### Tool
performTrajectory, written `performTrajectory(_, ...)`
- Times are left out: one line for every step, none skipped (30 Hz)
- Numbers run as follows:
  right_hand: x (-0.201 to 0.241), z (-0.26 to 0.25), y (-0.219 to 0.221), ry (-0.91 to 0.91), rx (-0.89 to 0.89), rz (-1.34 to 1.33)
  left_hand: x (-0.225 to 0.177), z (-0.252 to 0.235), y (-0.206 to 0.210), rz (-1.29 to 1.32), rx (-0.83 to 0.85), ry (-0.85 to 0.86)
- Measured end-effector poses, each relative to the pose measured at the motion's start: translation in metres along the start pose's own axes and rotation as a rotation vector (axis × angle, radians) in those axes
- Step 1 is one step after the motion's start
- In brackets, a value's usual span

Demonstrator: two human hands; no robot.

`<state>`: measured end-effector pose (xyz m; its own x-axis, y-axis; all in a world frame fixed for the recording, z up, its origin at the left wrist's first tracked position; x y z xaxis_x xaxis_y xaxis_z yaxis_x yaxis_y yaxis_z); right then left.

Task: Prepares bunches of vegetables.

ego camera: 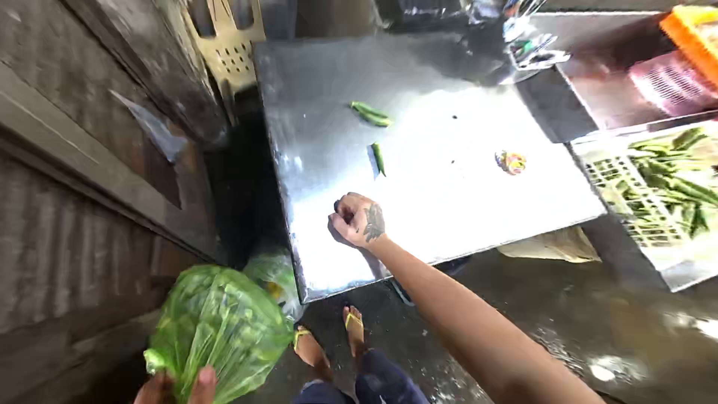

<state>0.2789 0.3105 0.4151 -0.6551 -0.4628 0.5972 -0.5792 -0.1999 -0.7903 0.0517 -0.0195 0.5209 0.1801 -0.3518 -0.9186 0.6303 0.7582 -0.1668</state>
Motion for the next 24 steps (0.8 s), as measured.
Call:
performTrajectory(-0.006,0.001,-0.002,0.002,-0.012,-0.108,-0.027,0.008,0.006,-0.042,0.083,0.078)
performTrajectory(-0.014,0.001,-0.005,0.019,-0.036,-0.271,-0.05,0.015,0.015,-0.076,0.133,0.124)
performTrajectory(-0.02,0.0,-0.01,0.062,-0.052,-0.491,-0.068,0.022,0.03,-0.091,0.168,0.148)
performTrajectory(-0.023,-0.003,-0.016,0.136,-0.057,-0.745,-0.083,0.027,0.049,-0.066,0.191,0.159)
performTrajectory(-0.025,-0.005,-0.024,0.23,-0.057,-0.985,-0.093,0.03,0.072,-0.004,0.202,0.157)
performTrajectory(-0.028,-0.003,-0.032,0.32,-0.056,-1.168,-0.101,0.031,0.098,0.078,0.225,0.151)
performTrajectory(-0.033,0.002,-0.043,0.397,-0.074,-1.296,-0.108,0.03,0.125,0.15,0.243,0.137)
performTrajectory(-0.039,0.011,-0.055,0.442,-0.096,-1.35,-0.11,0.029,0.151,0.208,0.26,0.115)
performTrajectory(-0.046,0.021,-0.07,0.441,-0.097,-1.336,-0.109,0.023,0.177,0.234,0.291,0.112)
performTrajectory(-0.055,0.024,-0.088,0.4,-0.093,-1.278,-0.105,0.013,0.204,0.223,0.328,0.138)
performTrajectory(-0.064,0.028,-0.108,0.359,-0.101,-1.203,-0.096,0.004,0.23,0.161,0.369,0.174)
performTrajectory(-0.075,0.034,-0.127,0.333,-0.114,-1.141,-0.084,-0.003,0.253,0.041,0.414,0.218)
performTrajectory(-0.085,0.039,-0.146,0.314,-0.122,-1.09,-0.074,-0.006,0.272,-0.104,0.45,0.257)
performTrajectory(-0.095,0.043,-0.162,0.297,-0.12,-1.039,-0.068,-0.005,0.287,-0.26,0.465,0.3)
performTrajectory(-0.104,0.044,-0.174,0.281,-0.112,-0.989,-0.069,-0.003,0.296,-0.405,0.453,0.352)
performTrajectory(-0.11,0.046,-0.184,0.268,-0.096,-0.938,-0.071,-0.002,0.303,-0.508,0.432,0.399)
performTrajectory(-0.113,0.048,-0.191,0.256,-0.063,-0.889,-0.071,-0.001,0.306,-0.582,0.413,0.429)
performTrajectory(-0.109,0.048,-0.195,0.232,-0.022,-0.847,-0.072,-0.002,0.307,-0.643,0.39,0.455)
performTrajectory(-0.101,0.044,-0.196,0.195,0.017,-0.815,-0.074,-0.003,0.306,-0.702,0.363,0.487)
performTrajectory(-0.088,0.042,-0.195,0.147,0.06,-0.782,-0.075,-0.004,0.304,-0.77,0.34,0.496)
performTrajectory(-0.076,0.041,-0.193,0.09,0.101,-0.745,-0.075,-0.003,0.305,-0.836,0.331,0.479)
performTrajectory(-0.062,0.04,-0.19,0.028,0.132,-0.703,-0.076,-0.005,0.305,-0.874,0.329,0.441)
performTrajectory(-0.048,0.038,-0.187,-0.035,0.156,-0.646,-0.076,-0.006,0.305,-0.856,0.33,0.383)
performTrajectory(-0.034,0.04,-0.185,-0.077,0.166,-0.58,-0.073,-0.004,0.304,-0.78,0.339,0.301)
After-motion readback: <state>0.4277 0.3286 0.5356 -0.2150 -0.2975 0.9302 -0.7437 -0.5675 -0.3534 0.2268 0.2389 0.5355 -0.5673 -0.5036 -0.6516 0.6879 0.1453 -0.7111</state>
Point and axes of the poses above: each hand's wrist, its own z-axis away from the middle knuckle, its own y-axis out of the palm, x = y × z, the point moved 6 cm from there along -z, towards the middle knuckle
